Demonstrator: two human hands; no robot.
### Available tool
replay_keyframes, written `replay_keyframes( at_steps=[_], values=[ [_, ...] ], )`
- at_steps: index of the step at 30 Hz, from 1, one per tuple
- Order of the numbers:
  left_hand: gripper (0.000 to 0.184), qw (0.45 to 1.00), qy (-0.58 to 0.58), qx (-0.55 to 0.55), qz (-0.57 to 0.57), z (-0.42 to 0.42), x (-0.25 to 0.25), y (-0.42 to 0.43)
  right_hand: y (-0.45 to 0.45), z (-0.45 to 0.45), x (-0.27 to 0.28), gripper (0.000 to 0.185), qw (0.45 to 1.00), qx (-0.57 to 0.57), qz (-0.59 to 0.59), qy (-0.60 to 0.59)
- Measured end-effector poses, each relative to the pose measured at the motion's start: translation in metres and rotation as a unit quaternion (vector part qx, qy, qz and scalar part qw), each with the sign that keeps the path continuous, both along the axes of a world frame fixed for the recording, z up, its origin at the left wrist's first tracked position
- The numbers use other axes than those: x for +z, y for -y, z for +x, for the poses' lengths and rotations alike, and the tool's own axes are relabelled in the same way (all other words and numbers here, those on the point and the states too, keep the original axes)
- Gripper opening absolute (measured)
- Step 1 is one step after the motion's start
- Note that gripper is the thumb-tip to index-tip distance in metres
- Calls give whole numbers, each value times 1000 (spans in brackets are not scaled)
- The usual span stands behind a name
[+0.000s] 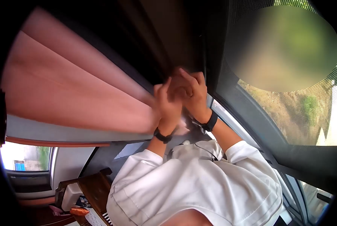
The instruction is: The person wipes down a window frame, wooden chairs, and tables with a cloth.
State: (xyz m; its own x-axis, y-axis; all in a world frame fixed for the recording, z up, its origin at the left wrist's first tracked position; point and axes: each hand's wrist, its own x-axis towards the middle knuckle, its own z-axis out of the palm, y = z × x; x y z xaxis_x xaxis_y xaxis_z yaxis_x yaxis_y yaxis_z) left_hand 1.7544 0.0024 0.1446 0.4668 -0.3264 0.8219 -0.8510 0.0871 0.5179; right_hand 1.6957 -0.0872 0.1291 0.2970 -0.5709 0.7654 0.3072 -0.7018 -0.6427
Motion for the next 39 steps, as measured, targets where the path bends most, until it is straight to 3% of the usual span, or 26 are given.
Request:
replay_keyframes(
  at_steps=[3,8,10,13,15,18,23,26,27,31,34,35,38,39],
  values=[
    [51,999,-1,-45,-16,14,37,-10,-8,6,54,74,992,-75,-98,11],
    [40,992,-8,-122,-10,39,46,-17,-21,15,64,74,973,-180,-147,3],
    [33,986,-31,-161,6,50,32,-21,-30,20,51,73,967,-211,-144,-16],
    [24,928,-167,-334,-2,68,-8,-16,-42,28,30,59,946,-272,-168,-58],
    [21,918,-209,-336,38,79,-42,-19,-46,34,6,48,932,-306,-174,-87],
    [17,911,-214,-347,62,80,-78,-19,-50,33,-36,53,920,-333,-160,-132],
    [16,891,-295,-300,171,77,-133,-36,-78,39,-106,39,899,-353,-56,-253],
    [19,835,-371,-296,281,63,-163,-56,-113,28,-163,42,872,-356,129,-310],
    [20,813,-377,-316,312,57,-183,-65,-123,20,-198,29,871,-348,177,-296],
    [27,737,-311,-383,462,45,-244,-90,-182,-18,-175,23,796,-361,374,-310],
    [29,684,-274,-442,511,24,-263,-113,-220,-36,-203,25,722,-429,460,-287],
    [29,665,-271,-464,519,13,-266,-121,-235,-45,-202,25,724,-435,457,-279],
    [30,617,-233,-519,544,-23,-281,-156,-292,-74,-243,53,705,-488,472,-204],
    [30,606,-209,-532,553,-28,-292,-166,-307,-78,-246,52,690,-502,483,-199]
  ],
)
